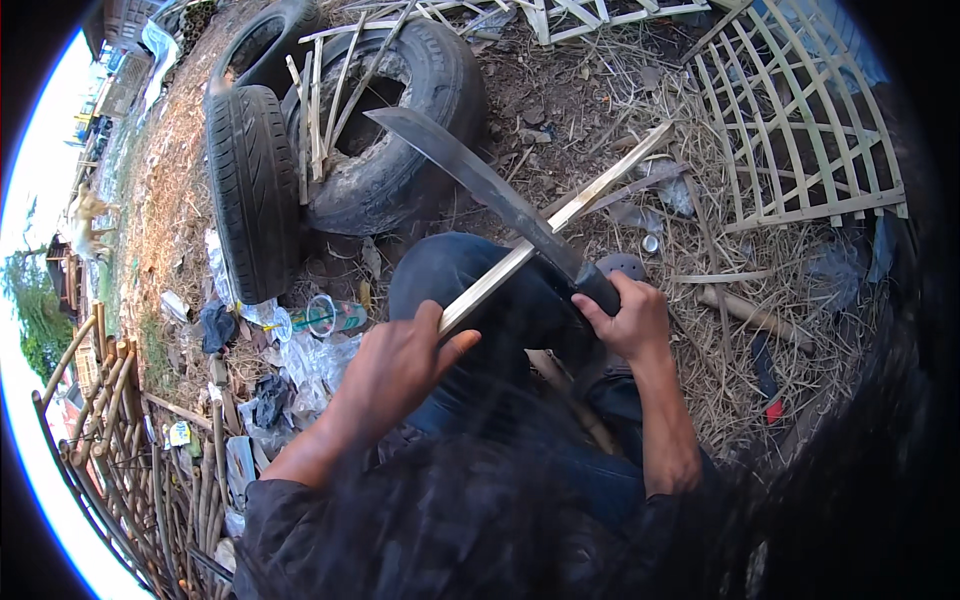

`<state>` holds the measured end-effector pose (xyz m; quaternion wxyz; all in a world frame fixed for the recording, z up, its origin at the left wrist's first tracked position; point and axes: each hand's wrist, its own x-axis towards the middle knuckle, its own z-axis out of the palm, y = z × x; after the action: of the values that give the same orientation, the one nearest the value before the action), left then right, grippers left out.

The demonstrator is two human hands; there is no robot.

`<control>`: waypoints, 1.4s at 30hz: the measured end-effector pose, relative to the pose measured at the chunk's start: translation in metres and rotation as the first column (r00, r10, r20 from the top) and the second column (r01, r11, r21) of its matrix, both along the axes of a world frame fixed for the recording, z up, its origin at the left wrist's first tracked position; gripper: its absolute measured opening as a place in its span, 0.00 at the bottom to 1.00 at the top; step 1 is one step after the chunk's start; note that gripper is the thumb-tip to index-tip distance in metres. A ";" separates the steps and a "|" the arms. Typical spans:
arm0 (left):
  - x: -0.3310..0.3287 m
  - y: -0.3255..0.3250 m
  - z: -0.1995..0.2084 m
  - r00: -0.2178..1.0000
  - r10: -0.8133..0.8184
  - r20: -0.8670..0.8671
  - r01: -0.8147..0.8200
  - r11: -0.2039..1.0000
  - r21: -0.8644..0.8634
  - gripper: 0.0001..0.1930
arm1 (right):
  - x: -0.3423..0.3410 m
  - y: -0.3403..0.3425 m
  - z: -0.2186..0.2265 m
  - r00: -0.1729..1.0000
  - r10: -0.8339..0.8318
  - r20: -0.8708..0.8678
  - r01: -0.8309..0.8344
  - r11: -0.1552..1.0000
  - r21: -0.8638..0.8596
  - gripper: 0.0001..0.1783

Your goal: The person uses a large blade to strip a long piece of bamboo, repeatedly running the blade along the length of the wood to remove the outer layer.

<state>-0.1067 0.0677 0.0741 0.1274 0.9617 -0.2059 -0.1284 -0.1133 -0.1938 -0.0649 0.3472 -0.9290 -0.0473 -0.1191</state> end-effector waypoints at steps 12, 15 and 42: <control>0.013 0.025 -0.009 0.993 0.121 0.001 -0.121 0.992 0.038 0.19 | 0.019 0.039 0.020 0.990 0.128 0.058 -0.127 0.992 -0.028 0.29; 0.017 0.020 -0.010 0.995 0.098 -0.032 -0.096 0.994 0.059 0.18 | 0.017 0.013 0.009 0.999 0.028 0.017 -0.026 0.996 -0.082 0.29; 0.024 0.016 -0.012 0.995 -0.103 0.006 0.097 0.955 0.279 0.23 | 0.021 -0.009 -0.004 0.991 -0.019 0.136 0.040 0.987 -0.153 0.28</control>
<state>-0.0827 0.0835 0.0620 -0.0180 0.9597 -0.2356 -0.1523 -0.0923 -0.2032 -0.0688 0.2679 -0.9437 -0.0658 -0.1824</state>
